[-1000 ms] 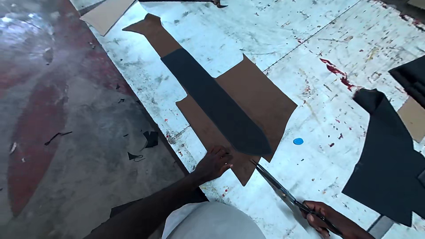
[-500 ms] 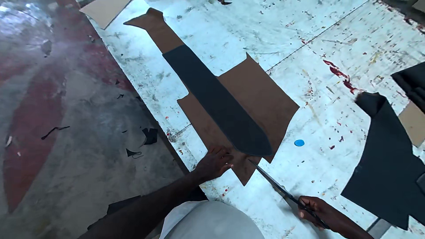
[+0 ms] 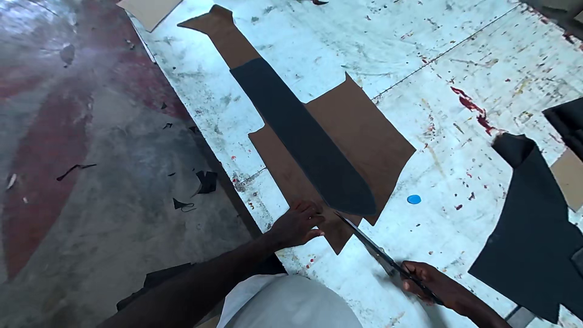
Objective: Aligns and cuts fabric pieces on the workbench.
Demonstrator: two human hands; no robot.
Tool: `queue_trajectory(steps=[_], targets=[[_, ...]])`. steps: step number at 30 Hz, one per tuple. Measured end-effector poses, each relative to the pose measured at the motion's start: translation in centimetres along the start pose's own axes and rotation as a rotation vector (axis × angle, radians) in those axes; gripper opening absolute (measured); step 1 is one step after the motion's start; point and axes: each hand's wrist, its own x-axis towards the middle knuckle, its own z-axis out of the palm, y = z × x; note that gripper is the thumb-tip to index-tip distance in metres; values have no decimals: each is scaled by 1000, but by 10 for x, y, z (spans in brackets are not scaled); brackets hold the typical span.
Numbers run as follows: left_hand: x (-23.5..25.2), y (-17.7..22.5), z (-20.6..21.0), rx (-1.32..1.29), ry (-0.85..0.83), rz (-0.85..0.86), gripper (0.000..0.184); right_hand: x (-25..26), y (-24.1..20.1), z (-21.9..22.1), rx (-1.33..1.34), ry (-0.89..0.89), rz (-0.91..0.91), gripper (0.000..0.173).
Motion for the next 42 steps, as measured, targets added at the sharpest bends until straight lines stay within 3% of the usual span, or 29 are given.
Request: queue_trajectory(steps=[3,14,21,31,42], targets=[[1,0,0,12,1,7,40,0,-3,3,-42,37,-1,49],[1,0,0,0,31,-15,44,16,-15,12,66,-79,-43,66],[0,0,0,-8,36,17,41,21,-14,16,23,10,-44,55],[0,0,-1,-11,31,31,39,22,-26,25,92,-57,-58,65],[0,-1,1,16,31,34,40,36,-30,35,171,-52,-47,55]])
